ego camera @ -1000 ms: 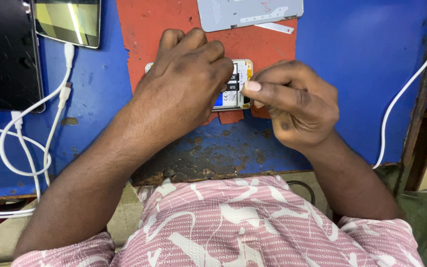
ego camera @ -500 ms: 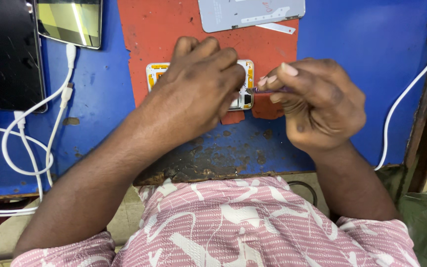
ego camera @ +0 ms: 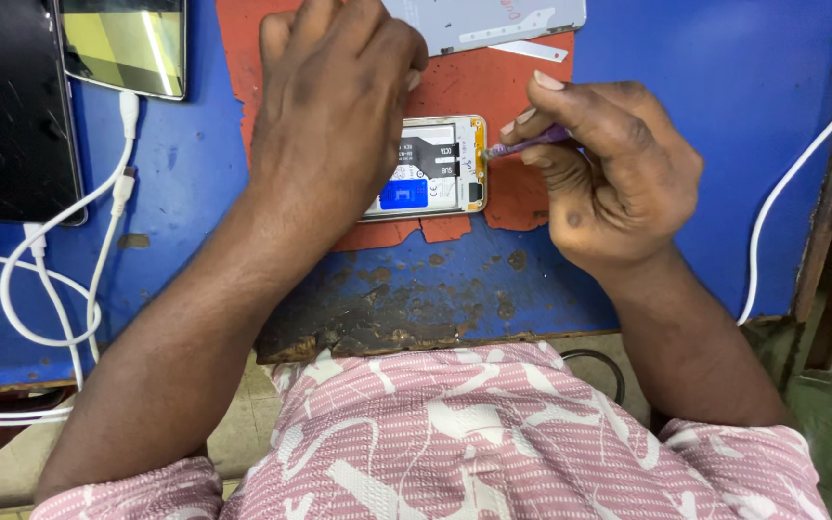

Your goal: The person disassembles and reassembles two smartphones on a workbench. They remove back covers, disconnect internal components, and use a screwdriver to remove and replace screws. The person handles multiple phones and tools throughout the process.

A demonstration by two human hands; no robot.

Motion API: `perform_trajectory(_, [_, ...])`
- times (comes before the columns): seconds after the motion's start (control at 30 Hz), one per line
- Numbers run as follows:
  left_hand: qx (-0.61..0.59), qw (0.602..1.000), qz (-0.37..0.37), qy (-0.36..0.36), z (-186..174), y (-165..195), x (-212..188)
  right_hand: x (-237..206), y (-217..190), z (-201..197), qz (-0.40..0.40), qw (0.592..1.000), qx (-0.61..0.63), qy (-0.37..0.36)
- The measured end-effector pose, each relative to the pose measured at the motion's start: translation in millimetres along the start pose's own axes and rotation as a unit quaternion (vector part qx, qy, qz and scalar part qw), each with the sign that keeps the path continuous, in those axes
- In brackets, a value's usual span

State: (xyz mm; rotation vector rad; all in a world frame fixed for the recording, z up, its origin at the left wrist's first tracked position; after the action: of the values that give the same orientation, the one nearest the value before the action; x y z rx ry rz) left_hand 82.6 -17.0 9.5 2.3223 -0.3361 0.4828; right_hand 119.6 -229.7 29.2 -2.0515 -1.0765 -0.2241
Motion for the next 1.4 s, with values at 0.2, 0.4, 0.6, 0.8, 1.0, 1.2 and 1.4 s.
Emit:
perform_trajectory(0.2, [0.003, 1.0, -0.024, -0.002, 6.7, -9.2, 3.5, -0.4, 0.5, -0.3, 0.006, 1.0, 0.0, -0.003])
perform_trajectory(0.4, [0.026, 0.999, -0.026, 0.003, 19.3, -23.1, 7.9, 0.7, -1.5, -1.1, -0.02, 0.999, -0.043, 0.002])
perform_trajectory(0.6, [0.025, 0.999, -0.023, 0.001, 25.1, -33.2, 9.7, 0.7, -0.4, -0.6, -0.043, 0.998, -0.051, 0.003])
perform_trajectory(0.8, [0.042, 0.999, -0.033, -0.002, 29.0, -38.4, 9.4, -2.4, 1.8, -0.6, -0.037, 0.998, -0.057, 0.01])
perform_trajectory(1.0, [0.053, 0.998, -0.023, -0.001, 30.2, -39.9, 8.8, -2.4, 0.9, -0.3, -0.032, 0.998, -0.05, 0.003])
perform_trajectory(1.2, [0.044, 0.998, -0.031, -0.014, 32.1, -40.5, 10.6, 7.0, -5.4, 1.4, -0.066, 0.992, -0.108, 0.019])
perform_trajectory(1.4, [0.039, 0.999, 0.004, 0.018, 20.7, -25.7, 16.9, 11.8, -13.8, 0.4, -0.045, 0.999, 0.01, -0.001])
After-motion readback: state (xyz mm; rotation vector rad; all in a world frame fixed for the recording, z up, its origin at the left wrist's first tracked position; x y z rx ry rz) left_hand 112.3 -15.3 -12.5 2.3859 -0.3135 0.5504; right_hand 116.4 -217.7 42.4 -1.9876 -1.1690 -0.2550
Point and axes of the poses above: each hand's wrist, its own x-axis towards the middle knuckle, its own z-axis out of the palm, y = z × x, the point moved 4 cm from there along x, towards the middle knuckle, and after that the axes turned 12 degrees about -x, right-handed, at the moved point
